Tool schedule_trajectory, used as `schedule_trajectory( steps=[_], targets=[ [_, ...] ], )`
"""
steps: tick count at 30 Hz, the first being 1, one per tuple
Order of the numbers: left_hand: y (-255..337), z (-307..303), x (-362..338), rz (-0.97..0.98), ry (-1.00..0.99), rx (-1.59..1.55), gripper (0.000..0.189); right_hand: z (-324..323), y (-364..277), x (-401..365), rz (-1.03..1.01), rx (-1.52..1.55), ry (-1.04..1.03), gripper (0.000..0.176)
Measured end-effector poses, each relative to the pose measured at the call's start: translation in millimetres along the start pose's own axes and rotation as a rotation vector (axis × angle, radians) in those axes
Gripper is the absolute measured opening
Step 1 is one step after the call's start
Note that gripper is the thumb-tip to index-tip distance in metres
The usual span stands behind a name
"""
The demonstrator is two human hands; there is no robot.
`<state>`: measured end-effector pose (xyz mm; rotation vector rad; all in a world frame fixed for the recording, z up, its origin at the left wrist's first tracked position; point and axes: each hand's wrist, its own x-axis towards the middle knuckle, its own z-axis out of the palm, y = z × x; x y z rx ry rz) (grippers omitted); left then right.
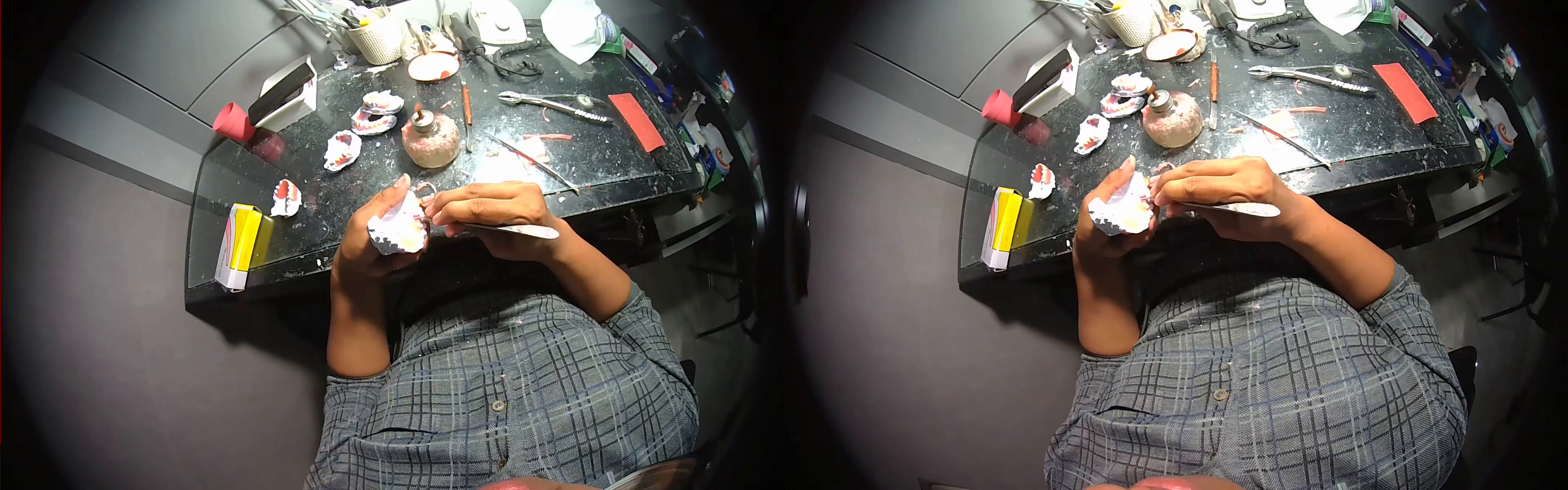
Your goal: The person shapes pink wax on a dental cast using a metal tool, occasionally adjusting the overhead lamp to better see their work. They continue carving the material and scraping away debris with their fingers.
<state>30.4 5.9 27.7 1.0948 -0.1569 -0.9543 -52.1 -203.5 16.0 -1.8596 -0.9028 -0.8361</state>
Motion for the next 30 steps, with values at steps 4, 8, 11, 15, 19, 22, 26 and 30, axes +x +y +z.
schedule_trajectory(
  steps=[4,8,11,15,19,22,26,30],
  targets=[
    [3,-5,1,0.032,-0.082,0.030,0.047,1,4,-3,-0.004,0.019,-0.021,0.026],
    [1,-19,9,-0.057,-0.251,-0.065,0.050,3,12,-7,-0.129,-0.082,-0.022,0.025],
    [-6,-9,3,0.031,-0.257,-0.193,0.054,2,8,-5,-0.270,-0.237,-0.023,0.024],
    [3,6,-3,0.091,-0.158,-0.004,0.060,-3,-7,-9,-0.167,-0.231,0.038,0.025],
    [3,-10,12,0.032,-0.459,0.029,0.055,-6,-5,0,-0.038,-0.206,0.231,0.012],
    [-1,-5,7,0.014,-0.272,0.026,0.057,14,3,-7,0.133,0.381,0.438,0.012],
    [-4,-4,6,0.055,-0.178,-0.027,0.054,5,2,-2,0.178,0.299,0.276,0.012],
    [-5,-8,7,0.066,-0.186,-0.017,0.049,-2,0,-2,0.197,0.172,0.092,0.009]
  ],
)
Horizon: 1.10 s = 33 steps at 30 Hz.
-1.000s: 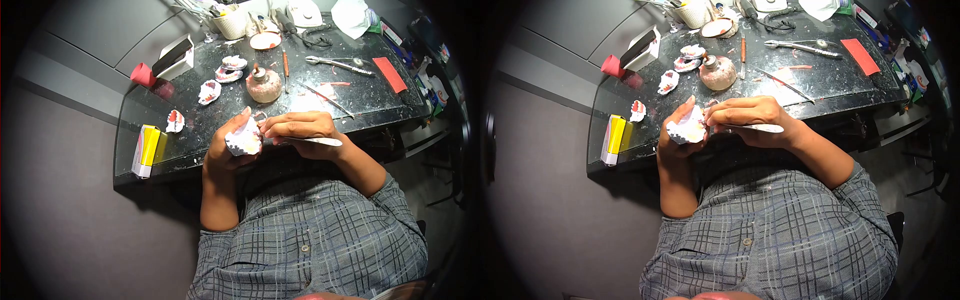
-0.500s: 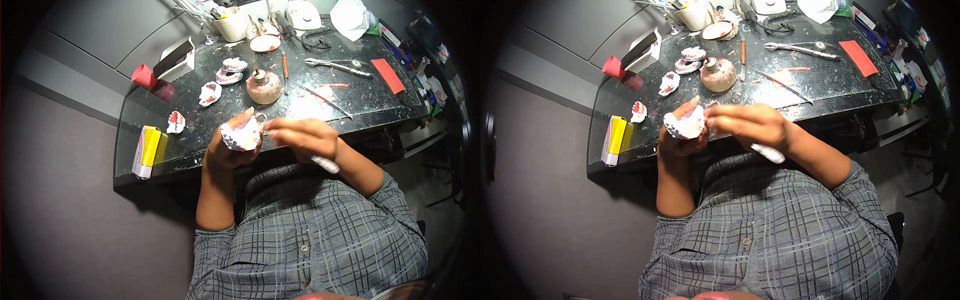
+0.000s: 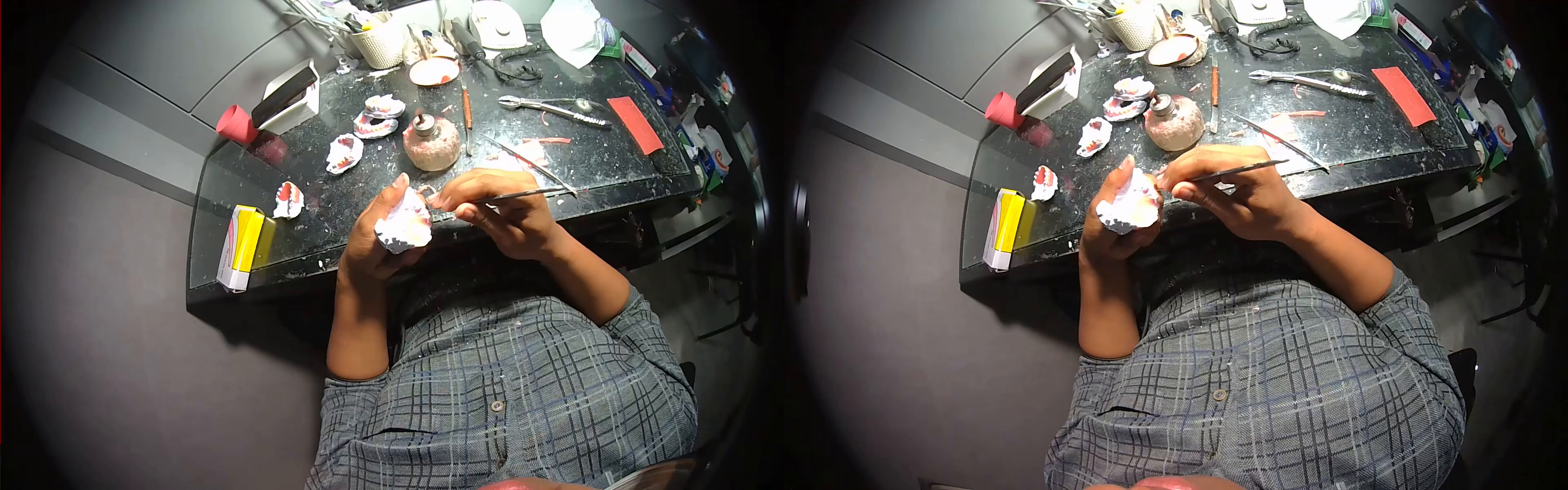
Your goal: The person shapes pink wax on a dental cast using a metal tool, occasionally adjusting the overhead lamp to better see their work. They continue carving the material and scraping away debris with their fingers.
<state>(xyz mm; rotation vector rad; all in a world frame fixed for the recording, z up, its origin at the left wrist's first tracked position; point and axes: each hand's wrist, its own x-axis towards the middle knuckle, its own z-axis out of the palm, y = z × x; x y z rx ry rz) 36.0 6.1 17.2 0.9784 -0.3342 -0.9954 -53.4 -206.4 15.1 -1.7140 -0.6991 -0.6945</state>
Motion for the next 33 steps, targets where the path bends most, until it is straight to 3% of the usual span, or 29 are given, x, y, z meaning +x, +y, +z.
schedule_trajectory(
  steps=[13,16,18,21,25,26,29,33],
  targets=[
    [0,2,-1,-0.064,0.061,-0.042,0.048,3,-1,0,0.035,-0.082,-0.027,0.010],
    [0,4,-2,-0.064,0.013,-0.076,0.049,10,5,-4,0.142,0.093,0.015,0.011],
    [-3,6,-1,-0.005,0.085,0.003,0.059,13,7,-5,0.281,0.316,0.049,0.016],
    [-1,9,-3,0.043,0.060,0.032,0.049,12,7,-5,0.413,0.457,0.061,0.019],
    [-5,13,-1,0.117,0.089,0.187,0.049,5,10,-4,0.563,0.601,0.064,0.022],
    [-7,12,1,0.141,0.086,0.199,0.050,0,12,-3,0.683,0.486,0.035,0.024],
    [-9,15,1,0.171,0.082,0.233,0.052,0,12,-2,0.651,0.693,0.115,0.024],
    [-14,17,6,0.239,0.150,0.241,0.053,-3,13,-3,0.680,0.743,0.127,0.023]
  ],
)
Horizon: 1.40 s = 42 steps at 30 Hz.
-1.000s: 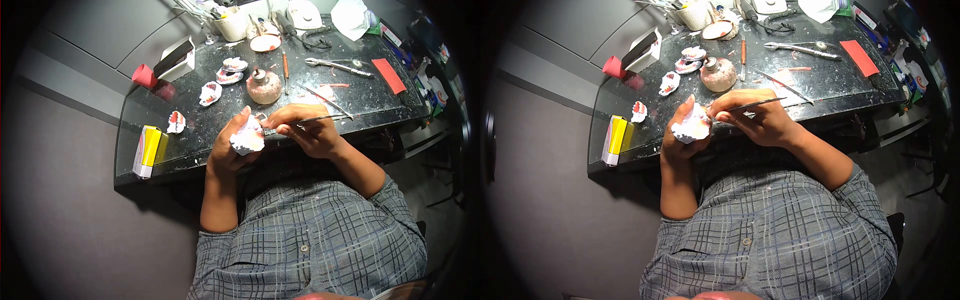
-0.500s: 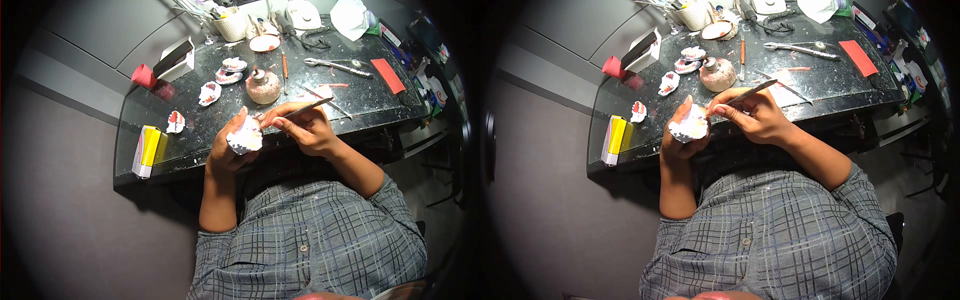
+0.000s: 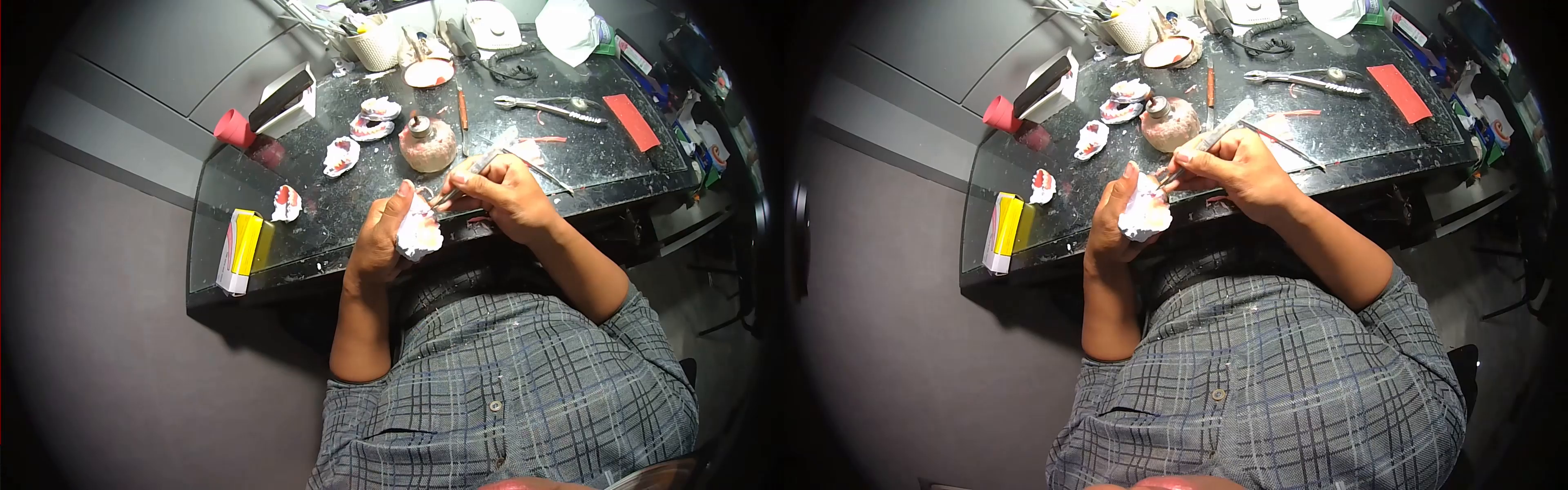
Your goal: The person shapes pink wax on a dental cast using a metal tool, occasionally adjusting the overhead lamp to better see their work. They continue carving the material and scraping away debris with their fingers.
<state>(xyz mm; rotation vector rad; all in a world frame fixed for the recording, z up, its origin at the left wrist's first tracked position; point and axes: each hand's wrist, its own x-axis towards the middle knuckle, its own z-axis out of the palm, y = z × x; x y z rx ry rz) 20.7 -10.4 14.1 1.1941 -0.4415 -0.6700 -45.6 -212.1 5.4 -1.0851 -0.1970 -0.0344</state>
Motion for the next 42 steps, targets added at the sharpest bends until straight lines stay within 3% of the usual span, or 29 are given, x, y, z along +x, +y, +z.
schedule_trajectory(
  steps=[2,6,7,8,12,13,15,16,18,20,22,24,33,36,39,42],
  targets=[
    [3,-4,-1,-0.030,-0.033,0.004,0.053,-3,1,0,0.002,0.108,-0.002,0.023],
    [8,-8,-4,-0.099,-0.074,-0.012,0.055,1,3,-1,-0.059,0.034,0.025,0.026],
    [8,-9,-3,-0.098,-0.074,-0.012,0.055,2,7,0,-0.184,0.027,0.033,0.027],
    [7,-10,-4,-0.061,-0.088,-0.024,0.055,3,9,0,-0.309,0.021,0.041,0.028],
    [0,-7,-10,0.076,-0.091,-0.025,0.059,4,5,-7,-0.390,-0.036,0.129,0.034],
    [-3,-15,-8,0.116,-0.215,-0.071,0.062,2,4,-12,-0.413,-0.112,0.124,0.033],
    [-7,-11,-10,0.149,-0.213,-0.076,0.062,5,3,-16,-0.487,-0.291,0.103,0.033],
    [-7,-10,-12,0.184,-0.210,-0.080,0.062,3,9,-11,-0.689,-0.386,0.067,0.019],
    [-14,-20,-10,0.196,-0.288,-0.112,0.061,4,9,-7,-0.945,-0.865,0.126,0.012],
    [-16,-21,-12,0.195,-0.267,-0.208,0.060,15,5,-11,-0.850,-0.884,0.067,0.019],
    [-19,-21,-12,0.210,-0.271,-0.223,0.059,16,0,-8,-0.974,-1.013,-0.004,0.022],
    [-20,-17,-13,0.232,-0.154,-0.164,0.067,19,-4,-9,-1.025,-1.078,-0.021,0.026],
    [-19,-17,-15,0.192,-0.101,-0.125,0.066,17,0,-11,-0.986,-1.034,-0.104,0.017],
    [-17,-21,-13,0.190,-0.250,-0.219,0.056,14,2,-10,-0.977,-1.038,-0.127,0.027],
    [-14,-15,-15,0.201,-0.200,-0.139,0.057,15,0,-11,-0.965,-1.049,-0.131,0.028],
    [-11,-11,-16,0.196,-0.145,-0.095,0.058,16,-1,-11,-0.964,-1.053,-0.119,0.017]
  ],
)
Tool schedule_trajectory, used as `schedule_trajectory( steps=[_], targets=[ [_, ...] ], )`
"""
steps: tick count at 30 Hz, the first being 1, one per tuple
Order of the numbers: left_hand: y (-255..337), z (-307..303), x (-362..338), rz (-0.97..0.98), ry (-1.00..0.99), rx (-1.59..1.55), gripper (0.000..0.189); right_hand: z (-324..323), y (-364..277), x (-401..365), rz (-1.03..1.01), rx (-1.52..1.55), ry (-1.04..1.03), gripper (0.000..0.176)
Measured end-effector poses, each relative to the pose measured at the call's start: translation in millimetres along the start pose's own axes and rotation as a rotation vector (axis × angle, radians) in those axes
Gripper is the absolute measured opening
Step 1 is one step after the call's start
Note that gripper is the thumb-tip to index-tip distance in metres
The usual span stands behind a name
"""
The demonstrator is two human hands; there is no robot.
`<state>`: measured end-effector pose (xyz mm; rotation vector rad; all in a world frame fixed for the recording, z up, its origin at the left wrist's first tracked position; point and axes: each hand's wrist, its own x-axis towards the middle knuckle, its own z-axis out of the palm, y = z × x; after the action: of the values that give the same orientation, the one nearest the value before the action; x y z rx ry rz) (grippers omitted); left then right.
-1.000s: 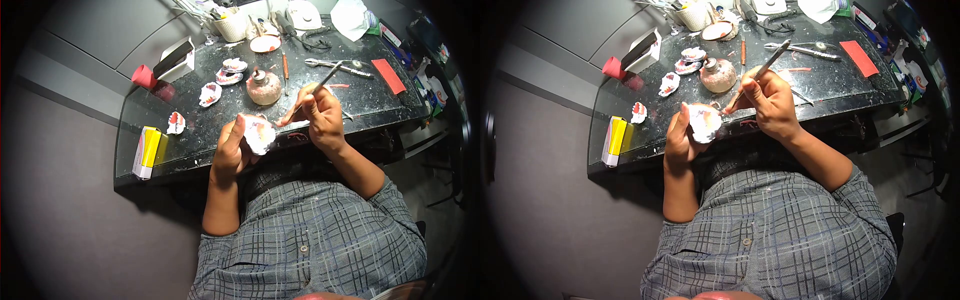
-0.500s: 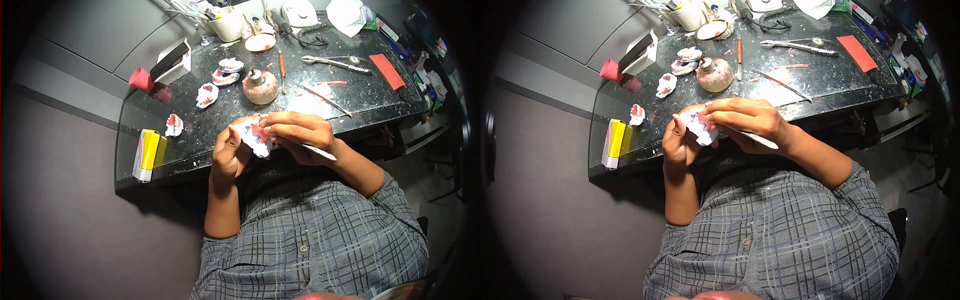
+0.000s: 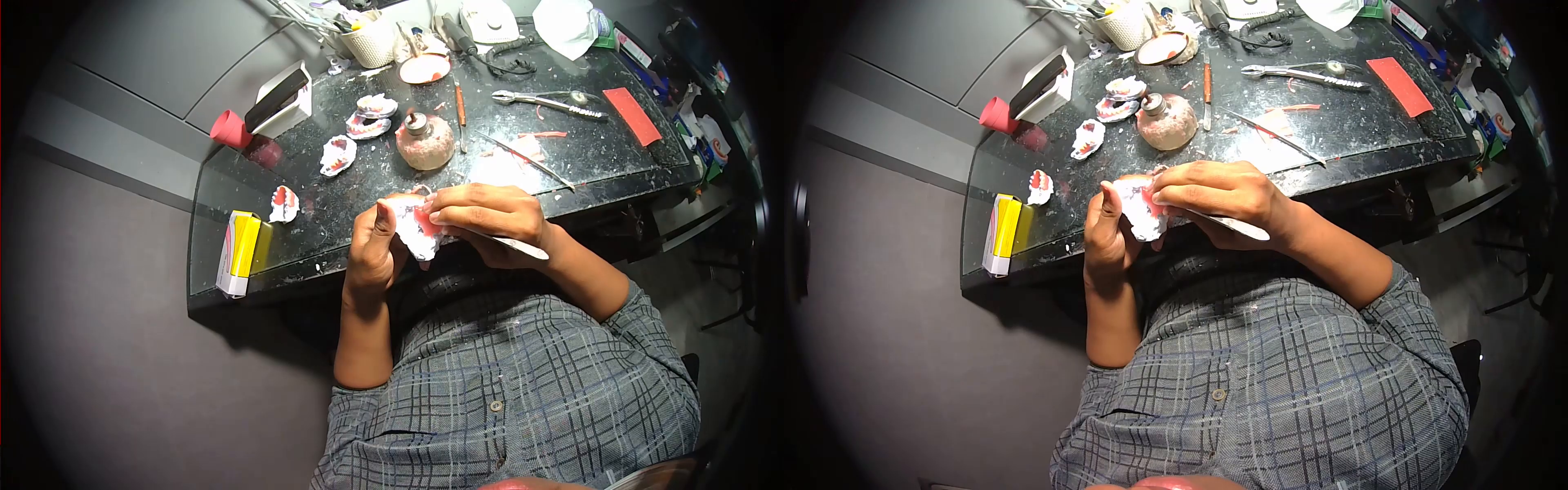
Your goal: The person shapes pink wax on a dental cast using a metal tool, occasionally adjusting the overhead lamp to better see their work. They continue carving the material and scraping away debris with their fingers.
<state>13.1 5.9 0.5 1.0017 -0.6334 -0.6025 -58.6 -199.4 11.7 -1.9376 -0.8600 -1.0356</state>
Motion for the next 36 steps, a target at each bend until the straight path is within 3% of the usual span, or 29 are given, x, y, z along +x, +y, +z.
schedule_trajectory(
  steps=[13,15,19,21,25,27,36],
  targets=[
    [11,8,1,-0.066,0.063,0.224,0.069,-2,-2,2,0.032,0.058,-0.010,0.017],
    [9,12,2,-0.059,0.154,0.165,0.069,-2,-3,2,0.040,0.074,-0.012,0.016],
    [15,1,1,-0.123,0.122,0.125,0.067,0,-2,2,0.058,0.119,-0.018,0.015],
    [15,-8,2,-0.269,0.060,-0.124,0.061,1,0,1,0.070,0.136,-0.027,0.016],
    [17,-6,5,-0.283,0.153,-0.060,0.060,1,-1,1,0.045,0.093,-0.017,0.017],
    [21,-7,8,-0.343,0.049,-0.107,0.059,0,-3,1,0.047,0.072,-0.010,0.016],
    [13,-8,8,-0.243,0.075,0.021,0.066,1,0,0,0.091,0.064,0.157,0.012]
  ],
)
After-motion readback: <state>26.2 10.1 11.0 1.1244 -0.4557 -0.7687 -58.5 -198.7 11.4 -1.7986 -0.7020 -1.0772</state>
